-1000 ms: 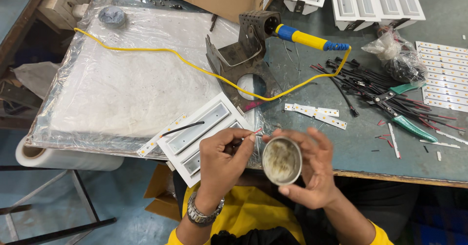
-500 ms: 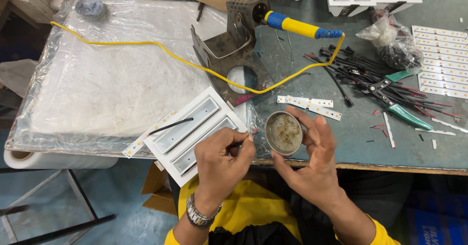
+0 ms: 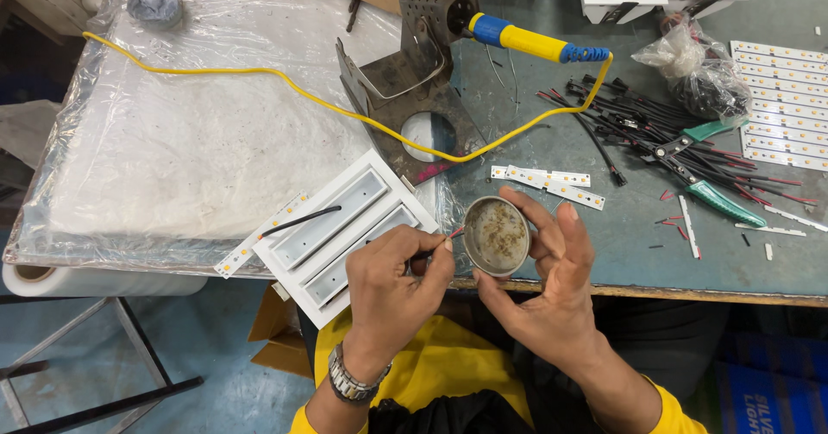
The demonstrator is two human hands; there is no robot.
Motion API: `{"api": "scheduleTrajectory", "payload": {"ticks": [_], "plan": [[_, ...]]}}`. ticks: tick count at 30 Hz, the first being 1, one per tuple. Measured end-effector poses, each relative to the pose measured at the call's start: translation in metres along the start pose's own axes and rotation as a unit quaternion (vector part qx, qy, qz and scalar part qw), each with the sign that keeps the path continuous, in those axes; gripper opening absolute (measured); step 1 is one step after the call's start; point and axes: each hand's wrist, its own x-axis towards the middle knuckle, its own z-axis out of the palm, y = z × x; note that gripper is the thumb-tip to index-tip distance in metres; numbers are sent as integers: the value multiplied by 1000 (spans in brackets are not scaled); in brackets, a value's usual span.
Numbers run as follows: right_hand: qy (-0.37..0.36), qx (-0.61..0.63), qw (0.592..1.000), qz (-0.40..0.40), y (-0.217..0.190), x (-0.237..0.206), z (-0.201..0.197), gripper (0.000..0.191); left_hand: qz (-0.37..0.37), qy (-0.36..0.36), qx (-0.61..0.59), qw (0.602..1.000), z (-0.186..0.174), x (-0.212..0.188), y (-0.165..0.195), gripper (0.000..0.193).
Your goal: The person solders wires to LED strips inside a white plastic housing. They use a soldering iron to attach red and black wires to the strip contacts, then dip the wire ends into a small metal container, likely containing flux or solder, before continuing to solder additional strips.
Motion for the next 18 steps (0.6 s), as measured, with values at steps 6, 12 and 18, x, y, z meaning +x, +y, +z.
{"api": "scheduleTrajectory", "payload": {"ticks": [6,12,18], "plan": [[2,-11,1000,-14,0,1,0,116,3,-4,9,1000,0,3,2,7],[2,0,1000,-18,0,1,-1,115,2,-3,17,1000,0,3,2,7],[3,0,1000,-20,0,-1,0,115,7,2,20,1000,2,3,0,7]]}}
